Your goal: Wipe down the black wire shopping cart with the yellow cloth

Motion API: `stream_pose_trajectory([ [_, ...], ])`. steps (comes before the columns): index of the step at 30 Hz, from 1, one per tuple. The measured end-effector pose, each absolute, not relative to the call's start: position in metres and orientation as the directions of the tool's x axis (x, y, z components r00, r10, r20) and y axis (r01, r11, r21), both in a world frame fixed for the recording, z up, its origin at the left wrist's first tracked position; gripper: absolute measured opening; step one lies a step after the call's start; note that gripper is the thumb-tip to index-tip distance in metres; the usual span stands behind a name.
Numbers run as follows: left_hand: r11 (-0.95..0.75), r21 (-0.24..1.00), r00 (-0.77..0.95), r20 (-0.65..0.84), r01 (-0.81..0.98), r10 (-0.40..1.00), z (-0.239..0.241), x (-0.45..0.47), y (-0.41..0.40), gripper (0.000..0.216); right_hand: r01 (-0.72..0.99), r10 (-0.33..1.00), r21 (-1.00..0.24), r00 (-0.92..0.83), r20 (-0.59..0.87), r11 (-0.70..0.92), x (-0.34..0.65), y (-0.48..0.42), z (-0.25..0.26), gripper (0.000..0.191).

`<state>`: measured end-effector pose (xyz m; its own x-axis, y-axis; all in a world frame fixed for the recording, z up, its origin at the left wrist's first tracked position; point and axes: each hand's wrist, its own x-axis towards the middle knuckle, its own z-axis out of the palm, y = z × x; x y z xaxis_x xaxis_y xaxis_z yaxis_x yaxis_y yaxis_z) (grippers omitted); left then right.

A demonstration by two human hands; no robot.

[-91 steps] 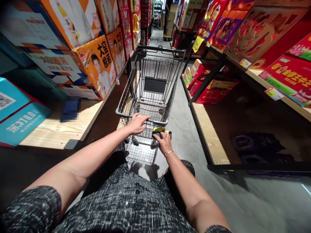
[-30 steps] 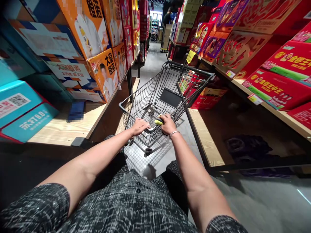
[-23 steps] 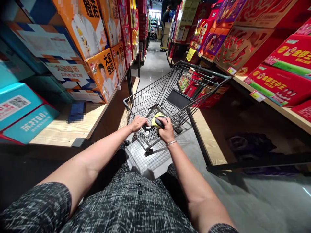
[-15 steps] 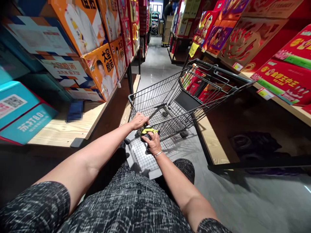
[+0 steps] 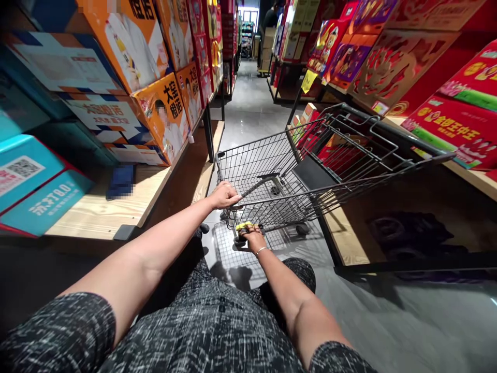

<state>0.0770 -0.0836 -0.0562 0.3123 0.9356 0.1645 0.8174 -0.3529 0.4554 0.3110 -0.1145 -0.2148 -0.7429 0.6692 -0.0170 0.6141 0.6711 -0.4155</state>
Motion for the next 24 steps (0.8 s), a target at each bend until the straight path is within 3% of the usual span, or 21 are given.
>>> stream_pose_trajectory([
  [6, -0.366, 0.445, 0.309, 0.199, 0.817, 0.93, -0.058, 0.076, -0.082, 0.048, 0.576, 0.73, -0.448, -0.53, 0.431, 0.683, 0.324, -0.103, -0.146, 0.041],
  [11, -0.379, 0.414, 0.323, 0.201, 0.827, 0.925, -0.059, 0.074, -0.082, 0.048, 0.654, 0.743, -0.414, -0.361, 0.564, 0.633, 0.308, -0.102, -0.118, 0.043],
  [14, -0.37, 0.41, 0.308, 0.21, 0.834, 0.928, -0.062, 0.074, -0.083, 0.048, 0.635, 0.74, -0.403, -0.452, 0.499, 0.659, 0.292, -0.111, -0.151, 0.046],
  [20, -0.347, 0.429, 0.289, 0.196, 0.834, 0.937, -0.066, 0.073, -0.082, 0.048, 0.625, 0.698, -0.41, -0.714, 0.043, 0.664, 0.288, -0.127, -0.224, 0.036],
  [24, -0.341, 0.457, 0.301, 0.161, 0.821, 0.94, -0.063, 0.07, -0.082, 0.048, 0.557, 0.619, -0.42, -0.785, 0.014, 0.716, 0.299, -0.119, -0.223, 0.036],
])
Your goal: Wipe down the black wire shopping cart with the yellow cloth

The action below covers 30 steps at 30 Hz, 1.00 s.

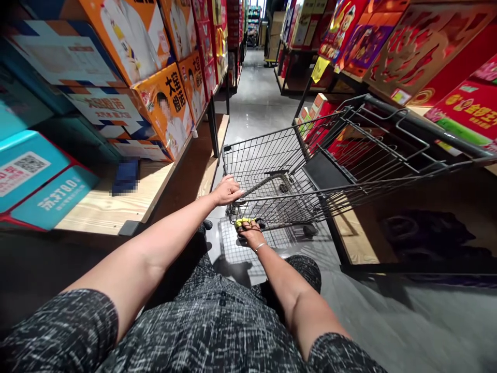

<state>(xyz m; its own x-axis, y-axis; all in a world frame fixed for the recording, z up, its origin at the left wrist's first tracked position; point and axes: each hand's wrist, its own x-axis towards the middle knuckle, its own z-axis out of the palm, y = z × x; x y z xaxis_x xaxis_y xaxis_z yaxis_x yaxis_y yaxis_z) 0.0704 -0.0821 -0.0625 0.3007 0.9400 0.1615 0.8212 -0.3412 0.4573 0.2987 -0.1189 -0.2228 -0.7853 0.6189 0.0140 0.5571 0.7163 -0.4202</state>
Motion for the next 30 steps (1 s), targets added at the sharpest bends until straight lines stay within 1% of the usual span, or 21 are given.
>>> stream_pose_trajectory([
  [2, -0.342, 0.47, 0.307, 0.151, 0.814, 0.94, -0.06, 0.068, -0.082, 0.047, 0.535, 0.594, -0.412, -0.805, 0.018, 0.738, 0.305, -0.111, -0.212, 0.041],
  [4, -0.345, 0.477, 0.316, 0.143, 0.808, 0.938, -0.058, 0.066, -0.083, 0.046, 0.534, 0.6, -0.391, -0.798, 0.062, 0.75, 0.312, -0.103, -0.196, 0.044],
  [7, -0.344, 0.453, 0.316, 0.139, 0.822, 0.939, -0.056, 0.066, -0.086, 0.037, 0.55, 0.644, -0.364, -0.733, 0.221, 0.751, 0.33, -0.09, -0.164, 0.041],
  [9, -0.338, 0.437, 0.308, 0.139, 0.834, 0.941, -0.055, 0.067, -0.089, 0.028, 0.583, 0.689, -0.367, -0.629, 0.36, 0.725, 0.345, -0.081, -0.139, 0.036],
  [10, -0.328, 0.44, 0.297, 0.14, 0.836, 0.945, -0.054, 0.069, -0.09, 0.029, 0.606, 0.71, -0.374, -0.558, 0.429, 0.702, 0.353, -0.077, -0.126, 0.033],
  [12, -0.289, 0.465, 0.248, 0.148, 0.837, 0.957, -0.055, 0.075, -0.093, 0.047, 0.655, 0.741, -0.394, -0.409, 0.532, 0.645, 0.362, -0.069, -0.103, 0.033],
  [13, -0.253, 0.484, 0.204, 0.152, 0.838, 0.967, -0.056, 0.078, -0.095, 0.056, 0.675, 0.753, -0.407, -0.349, 0.559, 0.615, 0.363, -0.067, -0.093, 0.036],
  [15, -0.159, 0.523, 0.087, 0.158, 0.837, 0.984, -0.06, 0.084, -0.099, 0.068, 0.708, 0.783, -0.432, -0.279, 0.555, 0.559, 0.353, -0.069, -0.08, 0.046],
  [16, -0.116, 0.542, 0.033, 0.16, 0.833, 0.987, -0.062, 0.086, -0.1, 0.071, 0.717, 0.799, -0.436, -0.284, 0.53, 0.544, 0.343, -0.073, -0.076, 0.053],
  [18, -0.068, 0.576, -0.034, 0.166, 0.815, 0.986, -0.067, 0.088, -0.102, 0.072, 0.713, 0.809, -0.421, -0.364, 0.461, 0.561, 0.315, -0.085, -0.071, 0.062],
  [21, -0.119, 0.601, 0.005, 0.189, 0.79, 0.982, -0.071, 0.081, -0.102, 0.072, 0.679, 0.769, -0.367, -0.517, 0.376, 0.635, 0.275, -0.101, -0.064, 0.06],
  [25, -0.181, 0.598, 0.079, 0.193, 0.781, 0.978, -0.071, 0.065, -0.099, 0.077, 0.645, 0.71, -0.298, -0.615, 0.343, 0.703, 0.272, -0.099, -0.056, 0.056],
  [27, -0.178, 0.592, 0.091, 0.175, 0.786, 0.98, -0.07, 0.058, -0.098, 0.082, 0.652, 0.702, -0.272, -0.611, 0.365, 0.708, 0.294, -0.087, -0.055, 0.056],
  [30, -0.149, 0.59, 0.084, 0.138, 0.794, 0.987, -0.068, 0.046, -0.097, 0.085, 0.712, 0.737, -0.249, -0.536, 0.412, 0.656, 0.344, -0.061, -0.058, 0.057],
])
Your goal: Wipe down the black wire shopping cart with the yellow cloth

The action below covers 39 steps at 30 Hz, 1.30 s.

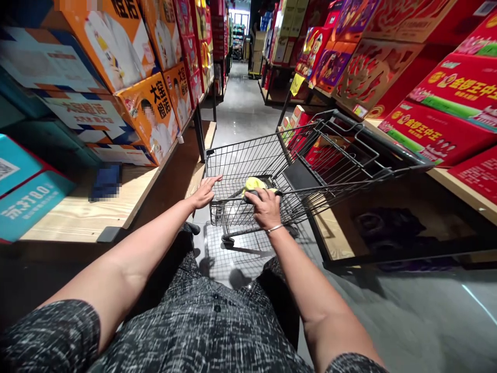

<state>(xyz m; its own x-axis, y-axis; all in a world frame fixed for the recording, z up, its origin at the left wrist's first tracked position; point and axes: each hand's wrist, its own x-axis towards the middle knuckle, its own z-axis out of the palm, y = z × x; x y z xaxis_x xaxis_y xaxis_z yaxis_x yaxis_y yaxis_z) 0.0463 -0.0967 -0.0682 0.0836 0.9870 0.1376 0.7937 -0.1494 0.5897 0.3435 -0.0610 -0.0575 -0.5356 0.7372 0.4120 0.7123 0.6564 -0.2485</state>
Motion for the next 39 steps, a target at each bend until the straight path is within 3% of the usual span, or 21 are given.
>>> stream_pose_trajectory([
  [5, -0.139, 0.549, 0.077, 0.134, 0.824, 0.988, -0.061, 0.025, -0.101, 0.085, 0.831, 0.817, -0.262, -0.334, 0.47, 0.491, 0.435, -0.015, -0.051, 0.045],
  [10, -0.132, 0.461, 0.039, 0.208, 0.878, 0.977, -0.049, 0.026, -0.115, 0.062, 0.887, 0.854, -0.405, 0.025, 0.52, 0.22, 0.467, 0.01, -0.045, 0.051],
  [14, -0.237, 0.387, 0.182, 0.174, 0.891, 0.968, -0.048, 0.044, -0.121, 0.046, 0.828, 0.787, -0.498, 0.119, 0.605, 0.257, 0.429, 0.007, -0.065, 0.053],
  [18, -0.233, 0.263, 0.218, 0.085, 0.936, 0.972, -0.047, 0.053, -0.116, 0.049, 0.738, 0.735, -0.489, -0.015, 0.678, 0.465, 0.359, -0.025, -0.095, 0.051],
  [22, -0.194, 0.269, 0.19, 0.04, 0.943, 0.981, -0.043, 0.046, -0.107, 0.054, 0.591, 0.676, -0.422, -0.31, 0.668, 0.688, 0.29, -0.058, -0.109, 0.039],
  [26, -0.129, 0.284, 0.123, 0.037, 0.95, 0.992, -0.041, 0.026, -0.095, 0.053, 0.544, 0.61, -0.329, -0.488, 0.624, 0.772, 0.257, -0.059, -0.111, 0.04],
  [29, -0.113, 0.304, 0.108, 0.034, 0.946, 0.994, -0.043, 0.008, -0.087, 0.052, 0.568, 0.593, -0.234, -0.605, 0.531, 0.789, 0.251, -0.052, -0.122, 0.046],
  [33, -0.138, 0.327, 0.13, 0.047, 0.935, 0.99, -0.046, -0.004, -0.08, 0.052, 0.59, 0.602, -0.122, -0.774, 0.195, 0.798, 0.251, -0.056, -0.159, 0.047],
  [36, -0.155, 0.318, 0.142, 0.065, 0.935, 0.988, -0.049, -0.004, -0.079, 0.052, 0.576, 0.57, -0.116, -0.817, -0.084, 0.809, 0.25, -0.065, -0.187, 0.039],
  [39, -0.177, 0.311, 0.154, 0.096, 0.934, 0.983, -0.052, -0.002, -0.08, 0.051, 0.577, 0.541, -0.14, -0.809, -0.231, 0.804, 0.248, -0.069, -0.199, 0.037],
])
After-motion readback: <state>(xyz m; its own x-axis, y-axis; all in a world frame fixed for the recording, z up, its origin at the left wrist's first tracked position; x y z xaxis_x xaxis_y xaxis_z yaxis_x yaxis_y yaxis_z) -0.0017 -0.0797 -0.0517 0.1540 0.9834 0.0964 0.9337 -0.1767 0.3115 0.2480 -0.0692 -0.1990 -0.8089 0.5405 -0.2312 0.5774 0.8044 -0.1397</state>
